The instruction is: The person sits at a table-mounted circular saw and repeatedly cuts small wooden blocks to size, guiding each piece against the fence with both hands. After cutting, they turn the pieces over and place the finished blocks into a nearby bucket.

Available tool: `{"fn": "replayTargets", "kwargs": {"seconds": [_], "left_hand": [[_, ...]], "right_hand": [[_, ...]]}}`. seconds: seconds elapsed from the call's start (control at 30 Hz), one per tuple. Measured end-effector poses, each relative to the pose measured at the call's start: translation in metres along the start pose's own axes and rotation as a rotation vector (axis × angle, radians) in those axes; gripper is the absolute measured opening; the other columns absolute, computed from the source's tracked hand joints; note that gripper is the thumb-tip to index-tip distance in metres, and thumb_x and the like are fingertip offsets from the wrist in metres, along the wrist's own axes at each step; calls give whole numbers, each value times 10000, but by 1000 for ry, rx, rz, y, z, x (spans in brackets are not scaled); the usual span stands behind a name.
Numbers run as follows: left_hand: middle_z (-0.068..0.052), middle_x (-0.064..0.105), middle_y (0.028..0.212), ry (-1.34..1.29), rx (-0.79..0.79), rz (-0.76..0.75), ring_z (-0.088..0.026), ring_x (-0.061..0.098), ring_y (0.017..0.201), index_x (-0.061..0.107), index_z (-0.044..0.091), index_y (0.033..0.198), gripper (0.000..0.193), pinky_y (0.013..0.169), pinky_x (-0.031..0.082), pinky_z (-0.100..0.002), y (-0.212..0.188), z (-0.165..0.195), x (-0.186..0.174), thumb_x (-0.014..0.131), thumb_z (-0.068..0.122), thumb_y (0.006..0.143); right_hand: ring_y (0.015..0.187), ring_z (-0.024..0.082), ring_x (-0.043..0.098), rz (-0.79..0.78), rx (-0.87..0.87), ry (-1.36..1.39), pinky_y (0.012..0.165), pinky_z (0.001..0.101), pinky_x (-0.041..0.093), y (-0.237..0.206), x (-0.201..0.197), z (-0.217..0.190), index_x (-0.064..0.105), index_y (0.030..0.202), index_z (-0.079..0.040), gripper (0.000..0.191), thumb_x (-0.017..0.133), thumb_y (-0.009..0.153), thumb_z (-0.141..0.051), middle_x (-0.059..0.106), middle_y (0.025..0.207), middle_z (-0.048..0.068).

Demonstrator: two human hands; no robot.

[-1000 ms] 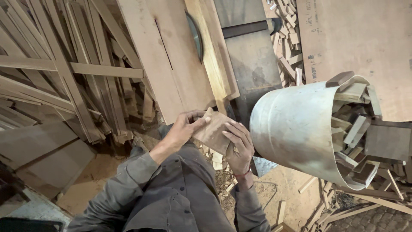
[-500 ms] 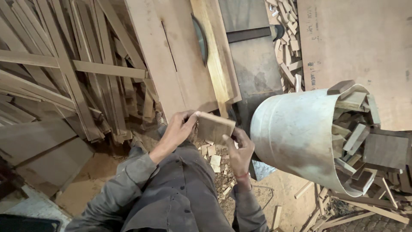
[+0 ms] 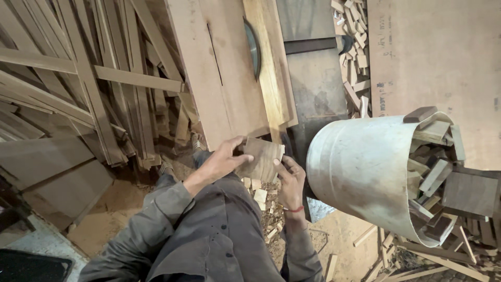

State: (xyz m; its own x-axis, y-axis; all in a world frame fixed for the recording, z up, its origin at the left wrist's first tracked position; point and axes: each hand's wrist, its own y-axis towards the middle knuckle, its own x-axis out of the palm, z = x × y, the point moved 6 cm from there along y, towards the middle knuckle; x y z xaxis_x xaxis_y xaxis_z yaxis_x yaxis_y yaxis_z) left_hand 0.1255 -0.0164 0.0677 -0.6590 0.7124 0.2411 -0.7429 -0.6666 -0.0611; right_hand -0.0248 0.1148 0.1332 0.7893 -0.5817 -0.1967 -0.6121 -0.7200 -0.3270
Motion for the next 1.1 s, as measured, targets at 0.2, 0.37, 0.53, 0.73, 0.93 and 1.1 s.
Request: {"fn": "replayTargets", "kwargs": {"seconds": [0.2, 0.37, 0.53, 0.73, 0.93, 1.1], "left_hand": [[-141, 707, 1054, -36, -122, 8, -168, 623, 961, 572, -80, 1333, 444, 843, 535, -299, 7, -31, 3, 681, 67, 928], [-67, 657, 1133, -444, -49, -65, -122, 606, 991, 469, -73, 1436, 523, 853, 521, -271, 26, -65, 14, 622, 1, 941], [-116, 663, 995, -245, -59, 83, -174, 663, 868, 505, -66, 1411, 545, 756, 555, -312, 51, -107, 3, 602, -53, 875], [-221, 738, 1032, 77, -19, 295, -273, 748, 949, 601, -42, 1311, 445, 847, 593, -362, 82, -106, 7, 575, -32, 867], [-339, 665, 1191, 228, 212, 324, -479, 665, 1092, 525, -68, 1385, 569, 952, 533, -486, 131, -86, 37, 582, 28, 827], [-346, 659, 1164, 204, 62, 207, -517, 634, 1086, 298, -75, 1529, 791, 958, 508, -520, 145, -94, 52, 630, 100, 833]], "right_hand": [[730, 40, 559, -134, 112, -132, 627, 215, 431, 16, -1, 0, 715, 1145, 24, 304, 721, 894, -148, 721, 931, -3], [717, 109, 615, -172, 144, -65, 600, 288, 485, 43, -13, 2, 702, 1100, 75, 262, 729, 908, -101, 723, 914, 54], [907, 116, 695, -154, -63, -279, 800, 266, 558, 98, -23, 20, 706, 1165, 75, 296, 713, 919, -89, 766, 1050, 89], [864, 173, 736, 0, -339, -659, 777, 311, 573, 185, -29, 31, 707, 1121, 52, 289, 738, 907, -140, 779, 975, 146], [820, 334, 747, 140, -410, -987, 738, 412, 563, 222, -18, 17, 767, 1028, -29, 244, 793, 860, -205, 756, 894, 200], [814, 344, 751, 190, -398, -1038, 732, 442, 575, 221, 0, 6, 776, 1029, -82, 261, 783, 817, -235, 760, 880, 172]]}}
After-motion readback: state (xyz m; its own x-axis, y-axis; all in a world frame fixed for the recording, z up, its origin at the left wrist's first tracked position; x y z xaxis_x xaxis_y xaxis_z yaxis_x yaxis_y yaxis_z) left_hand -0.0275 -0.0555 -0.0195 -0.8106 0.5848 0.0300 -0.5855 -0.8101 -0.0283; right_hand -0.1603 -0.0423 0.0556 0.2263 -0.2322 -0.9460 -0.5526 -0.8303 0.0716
